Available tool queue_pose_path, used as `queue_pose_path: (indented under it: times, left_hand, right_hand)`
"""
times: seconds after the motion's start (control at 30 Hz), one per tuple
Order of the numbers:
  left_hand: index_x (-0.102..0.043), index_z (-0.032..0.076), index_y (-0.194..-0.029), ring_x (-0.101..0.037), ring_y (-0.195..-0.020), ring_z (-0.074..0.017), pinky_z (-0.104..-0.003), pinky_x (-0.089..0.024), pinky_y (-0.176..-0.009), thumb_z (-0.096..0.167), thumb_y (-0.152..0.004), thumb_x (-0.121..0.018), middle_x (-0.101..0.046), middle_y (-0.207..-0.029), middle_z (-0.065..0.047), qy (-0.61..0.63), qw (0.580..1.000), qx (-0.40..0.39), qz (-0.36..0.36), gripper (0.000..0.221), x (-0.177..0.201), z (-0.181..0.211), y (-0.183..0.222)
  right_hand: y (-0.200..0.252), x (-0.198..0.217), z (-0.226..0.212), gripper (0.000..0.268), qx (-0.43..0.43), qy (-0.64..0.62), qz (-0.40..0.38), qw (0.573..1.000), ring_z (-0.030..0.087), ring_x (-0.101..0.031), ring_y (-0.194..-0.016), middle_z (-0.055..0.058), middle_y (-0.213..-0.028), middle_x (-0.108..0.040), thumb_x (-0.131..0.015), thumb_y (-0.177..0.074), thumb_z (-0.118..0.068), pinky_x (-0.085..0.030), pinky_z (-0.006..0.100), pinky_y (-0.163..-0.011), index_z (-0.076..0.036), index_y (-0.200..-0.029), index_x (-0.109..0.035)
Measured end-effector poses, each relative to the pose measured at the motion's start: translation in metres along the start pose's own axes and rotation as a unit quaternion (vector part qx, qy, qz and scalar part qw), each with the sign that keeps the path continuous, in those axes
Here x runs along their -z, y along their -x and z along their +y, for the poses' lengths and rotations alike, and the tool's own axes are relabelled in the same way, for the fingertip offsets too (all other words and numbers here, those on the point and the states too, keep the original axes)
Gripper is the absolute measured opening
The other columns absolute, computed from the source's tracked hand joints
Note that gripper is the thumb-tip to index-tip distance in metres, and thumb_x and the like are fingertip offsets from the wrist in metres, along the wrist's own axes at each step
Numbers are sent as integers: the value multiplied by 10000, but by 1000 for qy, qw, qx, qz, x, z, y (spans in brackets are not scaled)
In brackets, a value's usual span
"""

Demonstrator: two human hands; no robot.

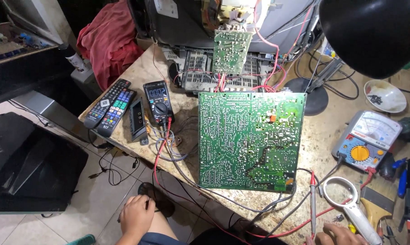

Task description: Inspecting and testing a television circuit board using a magnifying glass and multimeter probes on a repair bench.

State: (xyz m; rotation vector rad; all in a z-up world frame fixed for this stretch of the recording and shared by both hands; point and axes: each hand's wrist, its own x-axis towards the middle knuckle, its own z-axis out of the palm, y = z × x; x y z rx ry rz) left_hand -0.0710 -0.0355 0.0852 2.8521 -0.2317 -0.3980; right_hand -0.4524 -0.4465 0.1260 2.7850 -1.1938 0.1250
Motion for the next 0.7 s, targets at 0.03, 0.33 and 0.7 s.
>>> queue_pose_path:
  times: [0.03,0.33,0.7]
  left_hand:
    - [-692,183,-741,-616,-1079,-167,-386,-515,-864,399,-899,-522,-726,-858,38,1,1000,2,-4,317,0,0,0]
    - [-709,193,-730,-620,-1039,-174,-389,-515,-857,374,-886,-530,-720,-826,44,7,1000,-22,20,299,-11,-7,-5]
    - [-710,189,-712,-624,-1015,-191,-410,-515,-852,367,-879,-547,-704,-800,37,18,999,-30,35,293,-13,-10,-4]
  right_hand:
    - [-5,-2,5,271,-29,44,-93,994,42,-688,-1222,-232,-1161,-718,-708,-683,-676,-484,364,-1134,-434,-771,-794]
    - [0,-17,15,290,17,72,-65,995,46,-705,-1169,-241,-1132,-728,-715,-672,-652,-497,349,-1142,-440,-861,-774]
    - [-7,-27,25,258,-18,58,-146,987,-22,-662,-1248,-277,-1219,-708,-662,-706,-681,-420,269,-1284,-515,-838,-811]
